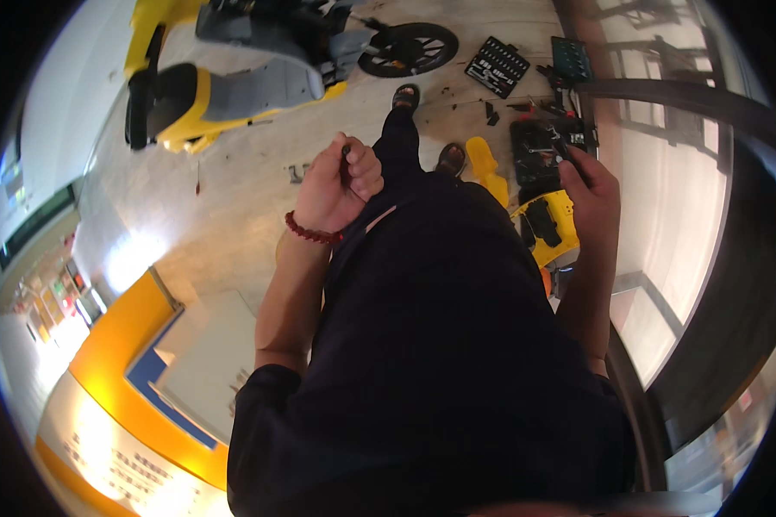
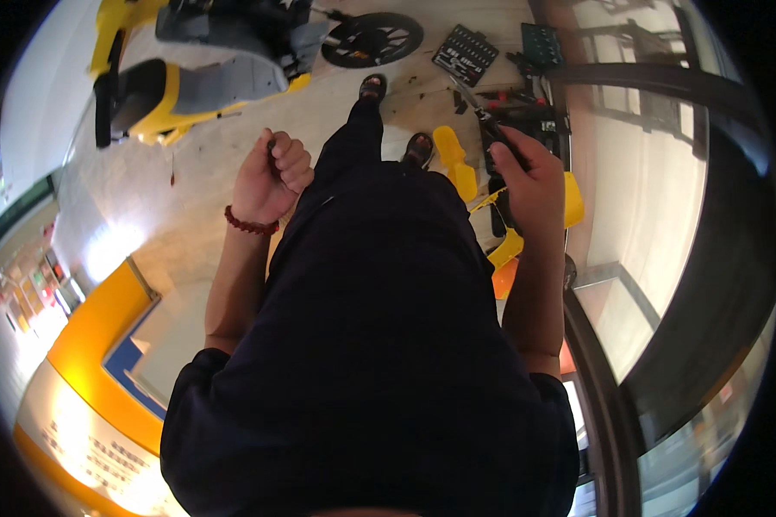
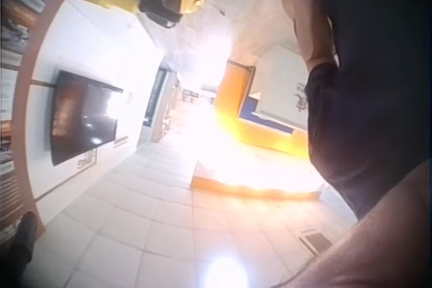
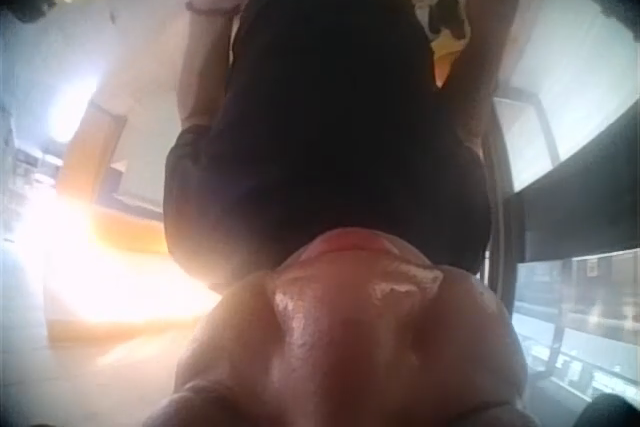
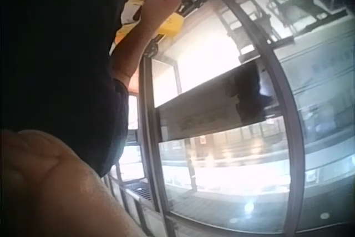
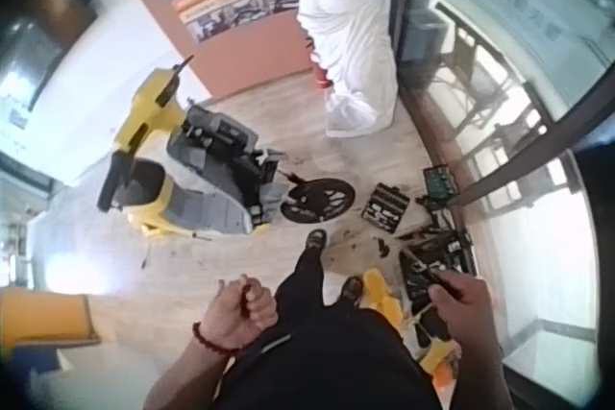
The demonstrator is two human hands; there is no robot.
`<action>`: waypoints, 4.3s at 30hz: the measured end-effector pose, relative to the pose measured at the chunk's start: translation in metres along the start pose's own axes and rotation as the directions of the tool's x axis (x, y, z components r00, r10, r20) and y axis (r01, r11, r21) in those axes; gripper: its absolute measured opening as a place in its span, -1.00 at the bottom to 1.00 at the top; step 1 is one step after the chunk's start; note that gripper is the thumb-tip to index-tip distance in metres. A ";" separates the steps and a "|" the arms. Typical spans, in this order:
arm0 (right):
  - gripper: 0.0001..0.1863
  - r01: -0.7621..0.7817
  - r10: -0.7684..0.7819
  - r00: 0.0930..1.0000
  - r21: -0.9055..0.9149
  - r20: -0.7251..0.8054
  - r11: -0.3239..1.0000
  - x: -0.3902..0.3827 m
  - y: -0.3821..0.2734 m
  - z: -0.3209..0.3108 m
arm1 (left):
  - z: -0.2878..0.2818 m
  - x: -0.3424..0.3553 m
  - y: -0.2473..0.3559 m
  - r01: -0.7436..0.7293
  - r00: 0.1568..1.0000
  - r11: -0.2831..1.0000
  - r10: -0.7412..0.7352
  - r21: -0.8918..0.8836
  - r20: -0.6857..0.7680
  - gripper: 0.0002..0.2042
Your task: Repairing a component on a motorcycle using hand tools.
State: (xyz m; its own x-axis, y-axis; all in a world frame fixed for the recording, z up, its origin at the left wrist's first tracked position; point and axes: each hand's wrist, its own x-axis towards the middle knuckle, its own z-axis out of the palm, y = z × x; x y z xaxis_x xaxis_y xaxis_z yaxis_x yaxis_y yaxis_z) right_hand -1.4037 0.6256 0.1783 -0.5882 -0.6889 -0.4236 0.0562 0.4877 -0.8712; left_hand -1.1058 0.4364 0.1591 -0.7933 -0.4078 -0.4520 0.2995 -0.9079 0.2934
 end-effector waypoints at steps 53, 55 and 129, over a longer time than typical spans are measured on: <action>-0.75 0.473 0.236 -0.011 -0.202 0.972 0.857 -0.145 -0.070 0.730 | -0.333 -0.379 0.148 -0.470 0.148 0.665 0.708 0.581 -0.691 -0.70; -0.74 0.555 0.249 -0.012 -0.201 0.968 0.808 -0.150 -0.057 0.758 | -0.343 -0.357 0.146 -0.614 0.104 0.660 0.611 0.433 -0.784 -0.69; -0.65 0.471 0.096 0.485 -0.353 0.869 0.808 -0.156 -0.020 0.748 | -0.411 -0.369 0.171 -0.600 0.704 0.785 0.609 0.154 -0.365 -0.85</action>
State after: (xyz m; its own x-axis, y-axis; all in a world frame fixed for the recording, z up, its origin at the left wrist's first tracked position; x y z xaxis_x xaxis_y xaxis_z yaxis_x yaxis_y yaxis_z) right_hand -0.7102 0.3220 0.0763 0.4214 -0.7533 -0.5050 -0.5162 0.2586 -0.8165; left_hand -0.5441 0.3911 0.0295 -0.1827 -0.8759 -0.4466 0.6298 -0.4531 0.6310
